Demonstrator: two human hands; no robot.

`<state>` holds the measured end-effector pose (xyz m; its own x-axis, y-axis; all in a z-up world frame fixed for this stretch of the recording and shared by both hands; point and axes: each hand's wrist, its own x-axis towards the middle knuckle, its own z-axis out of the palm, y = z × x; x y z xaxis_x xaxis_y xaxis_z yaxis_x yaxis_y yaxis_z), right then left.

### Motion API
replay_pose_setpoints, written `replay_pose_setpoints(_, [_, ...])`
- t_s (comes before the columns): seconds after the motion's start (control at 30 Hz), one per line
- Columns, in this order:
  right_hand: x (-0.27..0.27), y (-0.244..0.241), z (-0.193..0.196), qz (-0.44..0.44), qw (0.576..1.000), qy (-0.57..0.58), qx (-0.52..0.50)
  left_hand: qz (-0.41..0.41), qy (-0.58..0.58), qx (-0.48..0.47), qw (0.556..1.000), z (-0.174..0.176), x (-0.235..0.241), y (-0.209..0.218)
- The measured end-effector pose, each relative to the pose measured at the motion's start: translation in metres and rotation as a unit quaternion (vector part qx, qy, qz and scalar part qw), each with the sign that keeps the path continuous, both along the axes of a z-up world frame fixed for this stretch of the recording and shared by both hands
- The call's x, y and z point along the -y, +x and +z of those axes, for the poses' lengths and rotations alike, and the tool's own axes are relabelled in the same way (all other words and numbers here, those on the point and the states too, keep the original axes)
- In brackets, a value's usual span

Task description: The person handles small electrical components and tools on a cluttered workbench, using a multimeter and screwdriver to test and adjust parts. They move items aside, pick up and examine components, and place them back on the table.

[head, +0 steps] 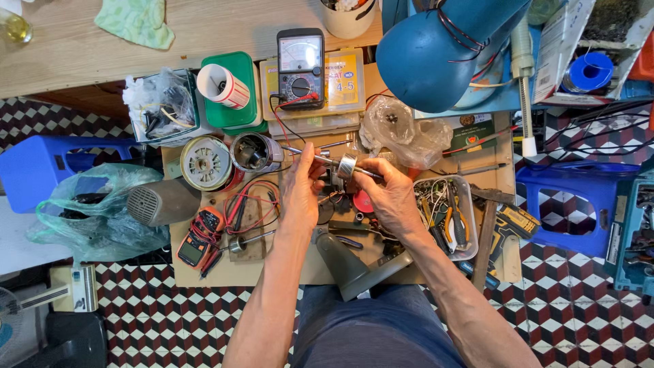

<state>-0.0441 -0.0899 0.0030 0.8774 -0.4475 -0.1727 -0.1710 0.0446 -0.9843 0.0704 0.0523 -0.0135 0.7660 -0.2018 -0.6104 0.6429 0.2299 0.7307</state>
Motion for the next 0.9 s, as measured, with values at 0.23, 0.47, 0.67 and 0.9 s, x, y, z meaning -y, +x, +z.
replay_pose_setpoints(0.23, [-0.007, -0.007, -0.013, -0.025, 0.987, 0.153, -0.033, -0.143, -0.126, 0.082, 0.978, 0.028, 0.003, -0.040])
replay_pose_setpoints(0.47, [0.019, -0.009, -0.023, 0.114, 0.988, 0.021, -0.098, -0.179, -0.118, 0.095, 0.972, 0.009, 0.006, -0.042])
replay_pose_setpoints(0.67, [0.037, -0.002, -0.033, 0.231, 0.950, 0.178, -0.112, -0.232, -0.127, 0.100, 0.959, -0.002, 0.008, -0.035])
replay_pose_setpoints(0.9, [0.030, -0.011, -0.021, 0.186, 0.977, 0.062, -0.087, -0.225, -0.097, 0.144, 0.959, -0.009, 0.010, -0.037])
